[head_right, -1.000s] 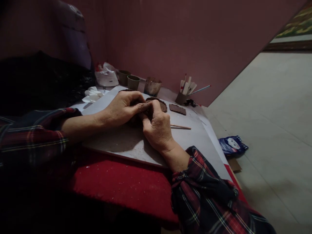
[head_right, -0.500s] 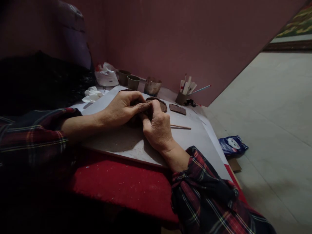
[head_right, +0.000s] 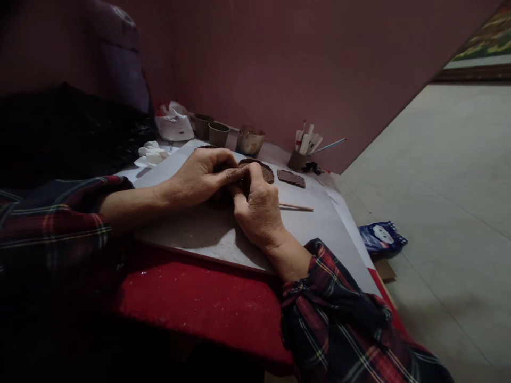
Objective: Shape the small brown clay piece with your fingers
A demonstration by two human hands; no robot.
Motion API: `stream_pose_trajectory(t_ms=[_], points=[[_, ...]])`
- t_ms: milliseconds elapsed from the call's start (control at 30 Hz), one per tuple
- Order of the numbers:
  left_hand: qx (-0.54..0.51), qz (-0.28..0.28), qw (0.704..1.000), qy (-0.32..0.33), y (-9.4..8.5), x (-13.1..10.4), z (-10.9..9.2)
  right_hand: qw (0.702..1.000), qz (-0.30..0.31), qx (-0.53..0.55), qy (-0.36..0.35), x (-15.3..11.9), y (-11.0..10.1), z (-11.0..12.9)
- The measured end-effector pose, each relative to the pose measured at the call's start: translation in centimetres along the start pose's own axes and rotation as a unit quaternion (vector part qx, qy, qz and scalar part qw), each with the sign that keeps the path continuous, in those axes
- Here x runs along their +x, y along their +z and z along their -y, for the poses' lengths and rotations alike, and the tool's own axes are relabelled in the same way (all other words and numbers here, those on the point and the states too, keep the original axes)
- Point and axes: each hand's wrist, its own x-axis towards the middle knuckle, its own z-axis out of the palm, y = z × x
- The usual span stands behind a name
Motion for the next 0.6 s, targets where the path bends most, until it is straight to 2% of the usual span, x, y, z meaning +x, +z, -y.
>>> stream_pose_trajectory(t_ms=[600], points=[[-0.006,0.012,1.000,-0.018,-0.07,-0.04,-0.23,1.000,0.000,-0.013,-0.002,0.11,-0.02,0.12]])
